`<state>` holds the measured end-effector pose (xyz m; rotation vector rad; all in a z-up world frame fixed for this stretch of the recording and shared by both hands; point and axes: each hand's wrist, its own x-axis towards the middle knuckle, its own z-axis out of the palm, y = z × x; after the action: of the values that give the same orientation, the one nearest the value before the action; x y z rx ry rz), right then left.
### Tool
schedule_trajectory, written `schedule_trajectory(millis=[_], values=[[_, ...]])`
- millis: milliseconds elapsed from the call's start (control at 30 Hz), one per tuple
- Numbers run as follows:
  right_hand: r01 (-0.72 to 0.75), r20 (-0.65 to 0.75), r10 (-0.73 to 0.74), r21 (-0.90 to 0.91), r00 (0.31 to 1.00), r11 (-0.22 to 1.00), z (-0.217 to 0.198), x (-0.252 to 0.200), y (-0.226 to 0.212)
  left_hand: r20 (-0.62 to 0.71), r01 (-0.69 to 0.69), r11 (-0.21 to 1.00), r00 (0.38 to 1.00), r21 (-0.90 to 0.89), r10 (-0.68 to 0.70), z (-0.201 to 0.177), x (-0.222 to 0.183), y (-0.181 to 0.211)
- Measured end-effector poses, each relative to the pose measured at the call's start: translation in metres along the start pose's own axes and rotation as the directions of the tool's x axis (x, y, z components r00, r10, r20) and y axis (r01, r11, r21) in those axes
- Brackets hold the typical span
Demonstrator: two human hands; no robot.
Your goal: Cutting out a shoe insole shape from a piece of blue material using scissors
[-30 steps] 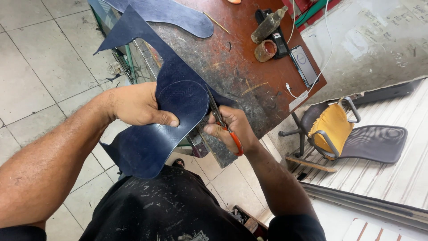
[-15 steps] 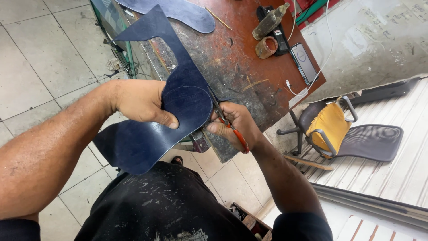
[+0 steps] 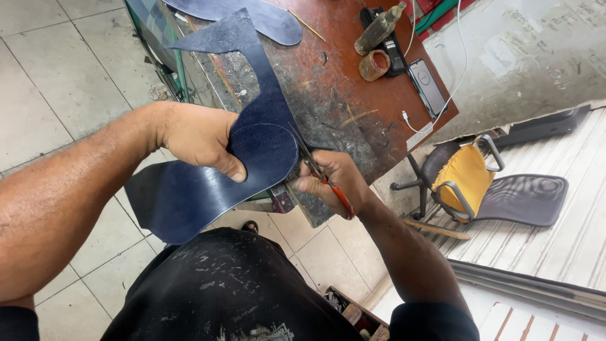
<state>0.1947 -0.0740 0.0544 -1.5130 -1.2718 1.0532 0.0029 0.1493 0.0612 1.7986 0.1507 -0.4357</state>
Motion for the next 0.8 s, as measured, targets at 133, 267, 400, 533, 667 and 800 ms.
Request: schedule_trajectory(millis=[133,267,400,533,667,800], values=[[-0.005,0.010,0.005,-0.009,1.000,1.000,0.000,0.000,0.002,0.009,0.007,1.000,1.000,0.011,-0.007,-0.002,-0.005,0.011],[0.023,0.032,-0.023,0.006,0.999,1.000,-0.001,-0.002,0.000,0.066,0.085,0.995,0.994,0.043,-0.087,-0.001,-0.004,0.021],[0.046,0.063,-0.044,-0.032,0.997,0.998,0.000,-0.001,-0.009,0.092,0.102,0.993,0.990,0.058,-0.107,0.000,-0.003,0.015],[0.041,0.086,-0.038,-0.030,0.996,0.999,-0.001,-0.003,-0.006,0.107,0.093,0.993,0.989,0.072,-0.100,-0.001,-0.003,0.019],[0.050,0.112,-0.052,0.019,0.992,0.999,-0.004,0.002,-0.004,0.138,0.169,0.978,0.973,0.121,-0.185,0.000,-0.002,0.034],[0.073,0.132,-0.071,-0.007,0.989,0.997,-0.009,-0.003,0.001,0.158,0.192,0.968,0.963,0.159,-0.217,-0.003,-0.001,0.037]])
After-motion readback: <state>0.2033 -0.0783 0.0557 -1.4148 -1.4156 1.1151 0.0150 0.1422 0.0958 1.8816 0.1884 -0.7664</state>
